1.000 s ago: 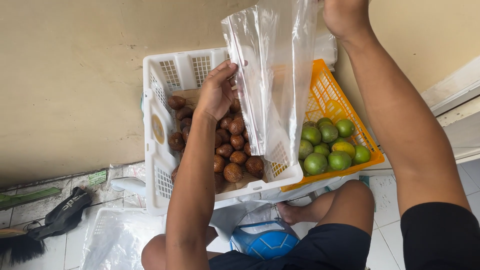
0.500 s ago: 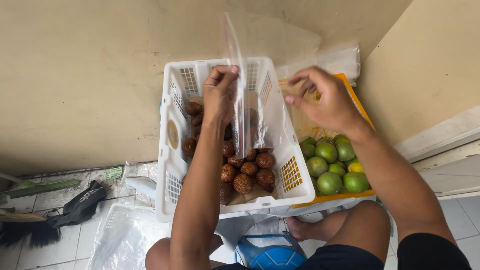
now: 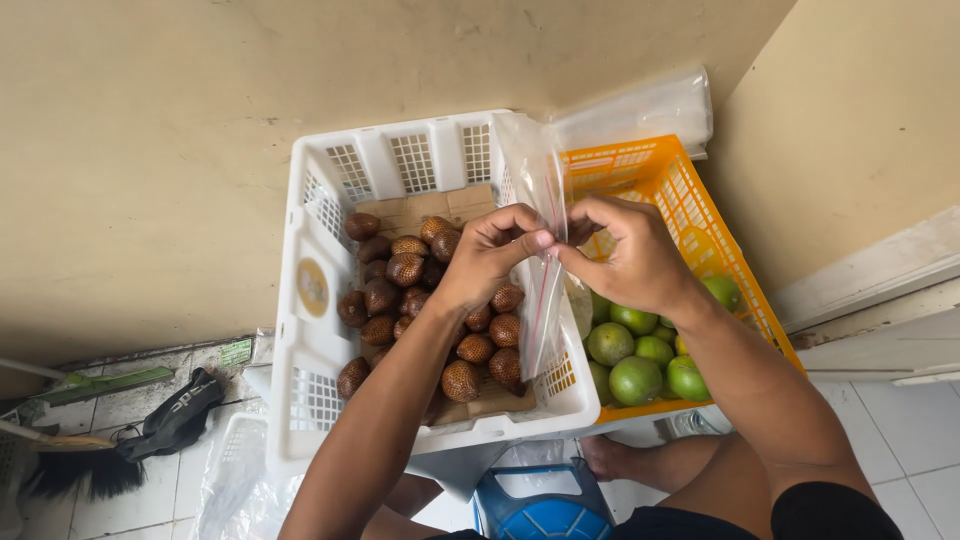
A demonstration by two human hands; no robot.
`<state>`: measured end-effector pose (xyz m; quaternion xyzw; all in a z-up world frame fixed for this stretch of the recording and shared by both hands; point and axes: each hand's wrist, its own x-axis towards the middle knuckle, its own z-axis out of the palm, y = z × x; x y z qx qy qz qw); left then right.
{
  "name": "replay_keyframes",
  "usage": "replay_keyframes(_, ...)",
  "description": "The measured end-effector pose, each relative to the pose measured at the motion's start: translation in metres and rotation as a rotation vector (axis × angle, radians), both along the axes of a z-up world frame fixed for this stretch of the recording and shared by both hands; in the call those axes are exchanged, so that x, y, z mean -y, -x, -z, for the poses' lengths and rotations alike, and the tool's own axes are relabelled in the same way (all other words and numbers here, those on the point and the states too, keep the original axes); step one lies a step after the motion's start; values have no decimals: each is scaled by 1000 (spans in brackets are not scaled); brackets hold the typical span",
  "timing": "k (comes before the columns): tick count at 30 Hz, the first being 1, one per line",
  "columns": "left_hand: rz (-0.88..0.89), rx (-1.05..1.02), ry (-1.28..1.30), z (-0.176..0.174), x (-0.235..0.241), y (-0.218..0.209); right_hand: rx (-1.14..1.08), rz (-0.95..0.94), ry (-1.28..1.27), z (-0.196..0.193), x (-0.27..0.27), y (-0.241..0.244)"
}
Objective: The person places several green limes from an orange crate into a clear plastic zip-lock bag. They then seal the bag and place it back into the crate.
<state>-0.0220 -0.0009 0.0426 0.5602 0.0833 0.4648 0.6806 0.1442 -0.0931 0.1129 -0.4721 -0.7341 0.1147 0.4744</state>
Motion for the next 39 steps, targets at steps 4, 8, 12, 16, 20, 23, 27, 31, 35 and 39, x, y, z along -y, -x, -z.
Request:
replay_keyframes(4, 2, -40, 13, -3, 7, -4, -46, 5, 11, 7, -6, -17)
replay_keyframes(8, -88, -36, 43, 7, 2, -8, -141, -58, 47, 24, -30, -34)
replay_keyframes(12, -163, -65, 49, 10, -1, -8, -246, -160, 129, 45, -40, -64)
replay_keyframes(16, -396, -175, -103, 15, -10, 1, -477, -58, 149, 67, -45, -103)
replay_keyframes(20, -469, -166, -240, 10, -8, 1, -688, 57, 88, 73, -43, -139)
replay_keyframes(23, -464, -193, -311, 0, 9, -10, -653, 54, 69, 75, -42, -130)
replay_keyframes(27, -453, -235, -357, 12, 16, -17, -452, -78, 29, 68, -41, -107)
replay_keyframes(31, -434, -330, -362, 11, 18, -16, -314, -28, -50, 73, -41, -98)
replay_keyframes(35, -392, -441, -351, 3, 19, -13, -508, 110, -205, 81, -48, -114)
replay_keyframes(39, -180, -693, -365, 1, 21, -11, -675, 266, -325, 88, -57, -139)
